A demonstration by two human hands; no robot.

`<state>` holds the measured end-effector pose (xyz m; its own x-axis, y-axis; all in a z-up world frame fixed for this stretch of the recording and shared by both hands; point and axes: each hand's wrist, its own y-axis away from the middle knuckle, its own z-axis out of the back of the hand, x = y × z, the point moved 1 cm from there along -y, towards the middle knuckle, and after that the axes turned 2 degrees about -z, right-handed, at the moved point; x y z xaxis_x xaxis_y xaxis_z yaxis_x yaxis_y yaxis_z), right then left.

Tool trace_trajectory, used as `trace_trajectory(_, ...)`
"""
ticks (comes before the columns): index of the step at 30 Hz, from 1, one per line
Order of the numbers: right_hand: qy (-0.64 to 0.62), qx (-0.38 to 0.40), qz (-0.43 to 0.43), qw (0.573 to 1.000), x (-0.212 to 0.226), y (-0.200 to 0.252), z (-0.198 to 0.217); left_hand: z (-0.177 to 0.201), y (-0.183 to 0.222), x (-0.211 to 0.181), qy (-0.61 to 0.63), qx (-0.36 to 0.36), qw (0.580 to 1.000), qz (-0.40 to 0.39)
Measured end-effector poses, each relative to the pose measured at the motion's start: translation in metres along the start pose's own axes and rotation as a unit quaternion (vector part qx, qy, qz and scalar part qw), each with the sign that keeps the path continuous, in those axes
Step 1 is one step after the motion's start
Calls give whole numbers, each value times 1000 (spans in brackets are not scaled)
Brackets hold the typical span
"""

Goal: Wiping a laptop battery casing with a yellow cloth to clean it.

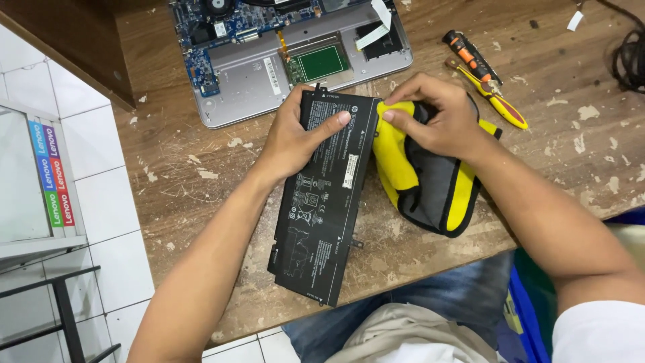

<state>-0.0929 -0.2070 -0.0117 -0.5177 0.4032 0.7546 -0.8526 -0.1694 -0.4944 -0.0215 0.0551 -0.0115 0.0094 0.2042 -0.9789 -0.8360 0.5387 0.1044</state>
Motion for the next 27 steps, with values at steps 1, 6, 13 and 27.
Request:
trace_trajectory(1,1,0,-1,1000,1,0,0,1,0,1,1,1,1000,0)
trace_trajectory(6,31,-13,75,997,11,1,-12,7,-1,3,38,9,998,-55)
trace_trajectory(13,49,-44,92,994,18,-3,-9,2,-1,4,59,22,994,-88)
trace_trajectory(27,46,29,112,992,36,0,-14,1,0,4,47,21,996,-72)
